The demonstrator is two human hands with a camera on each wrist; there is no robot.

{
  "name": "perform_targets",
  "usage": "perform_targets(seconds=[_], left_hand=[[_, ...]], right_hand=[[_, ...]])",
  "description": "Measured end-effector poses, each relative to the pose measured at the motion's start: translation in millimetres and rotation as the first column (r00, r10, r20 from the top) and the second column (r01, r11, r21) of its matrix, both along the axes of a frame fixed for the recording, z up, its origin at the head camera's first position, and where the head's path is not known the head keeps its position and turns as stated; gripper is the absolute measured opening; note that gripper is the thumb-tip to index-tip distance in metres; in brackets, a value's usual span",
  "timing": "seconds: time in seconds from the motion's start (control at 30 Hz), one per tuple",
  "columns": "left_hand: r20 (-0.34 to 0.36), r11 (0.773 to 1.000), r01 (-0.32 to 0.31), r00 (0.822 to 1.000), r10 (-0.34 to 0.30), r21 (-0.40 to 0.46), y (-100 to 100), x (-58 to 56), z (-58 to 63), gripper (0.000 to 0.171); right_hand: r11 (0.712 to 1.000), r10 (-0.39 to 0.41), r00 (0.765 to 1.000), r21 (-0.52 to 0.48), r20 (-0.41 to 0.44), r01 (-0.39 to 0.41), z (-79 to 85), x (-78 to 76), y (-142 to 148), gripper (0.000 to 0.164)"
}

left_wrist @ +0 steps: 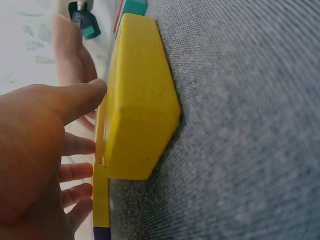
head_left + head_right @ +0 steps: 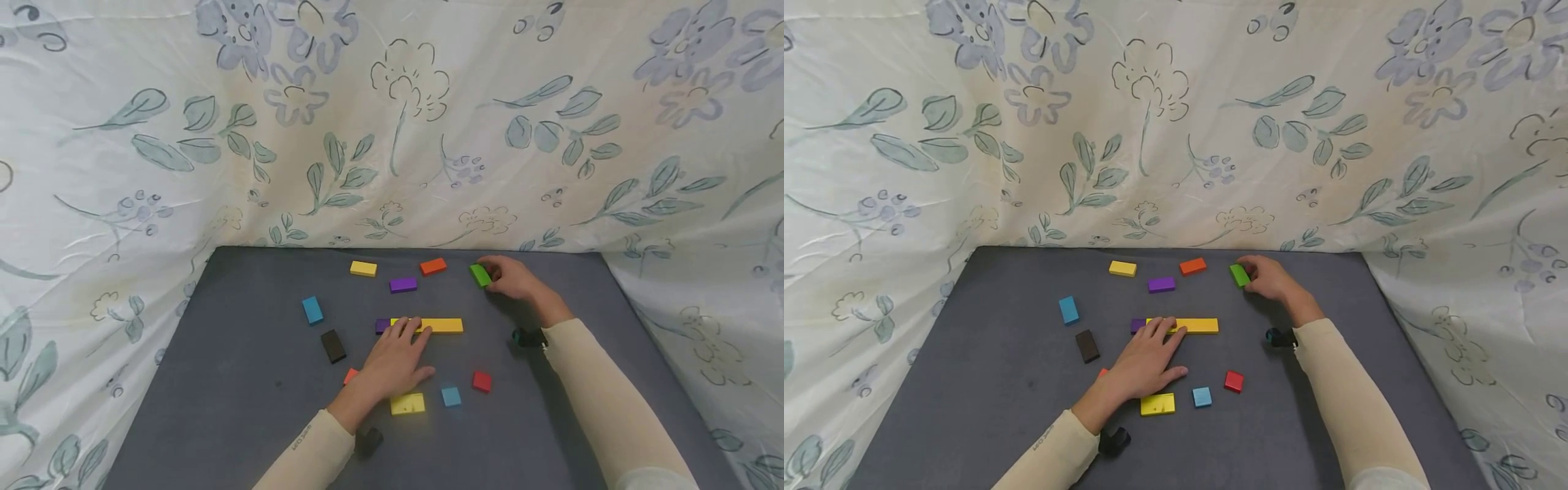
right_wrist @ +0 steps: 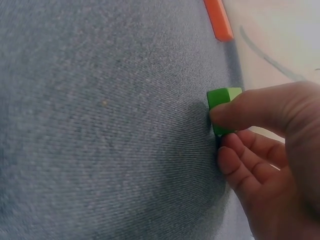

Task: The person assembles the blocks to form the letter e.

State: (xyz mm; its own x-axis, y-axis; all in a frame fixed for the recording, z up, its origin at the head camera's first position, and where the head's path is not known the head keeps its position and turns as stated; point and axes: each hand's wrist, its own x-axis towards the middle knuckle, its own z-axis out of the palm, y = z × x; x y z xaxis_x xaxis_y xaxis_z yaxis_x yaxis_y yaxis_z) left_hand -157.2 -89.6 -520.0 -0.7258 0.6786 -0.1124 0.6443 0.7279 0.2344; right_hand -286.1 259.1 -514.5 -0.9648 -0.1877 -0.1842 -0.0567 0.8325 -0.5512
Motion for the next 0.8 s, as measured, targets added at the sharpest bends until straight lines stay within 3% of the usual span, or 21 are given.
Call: perform_targets(seconds=[0.47, 0.8], left_hand=[[-0.013, 1.000, 0.014, 1.000, -0.014, -0.013, -3, -1.7, 0.8, 0.080], [-0.012, 0.999, 0.022, 1.000, -0.022, -0.028, -4, -1.9, -5.6, 0.082]], right_hand=[[1.000, -0.025, 0.999, -0.005, -0.022, 0.025, -0.9, 5.7, 1, 0.063], [1.000, -0.026, 1.000, -0.003, 0.004, 0.026, -1.1, 15.0, 0, 0.064]])
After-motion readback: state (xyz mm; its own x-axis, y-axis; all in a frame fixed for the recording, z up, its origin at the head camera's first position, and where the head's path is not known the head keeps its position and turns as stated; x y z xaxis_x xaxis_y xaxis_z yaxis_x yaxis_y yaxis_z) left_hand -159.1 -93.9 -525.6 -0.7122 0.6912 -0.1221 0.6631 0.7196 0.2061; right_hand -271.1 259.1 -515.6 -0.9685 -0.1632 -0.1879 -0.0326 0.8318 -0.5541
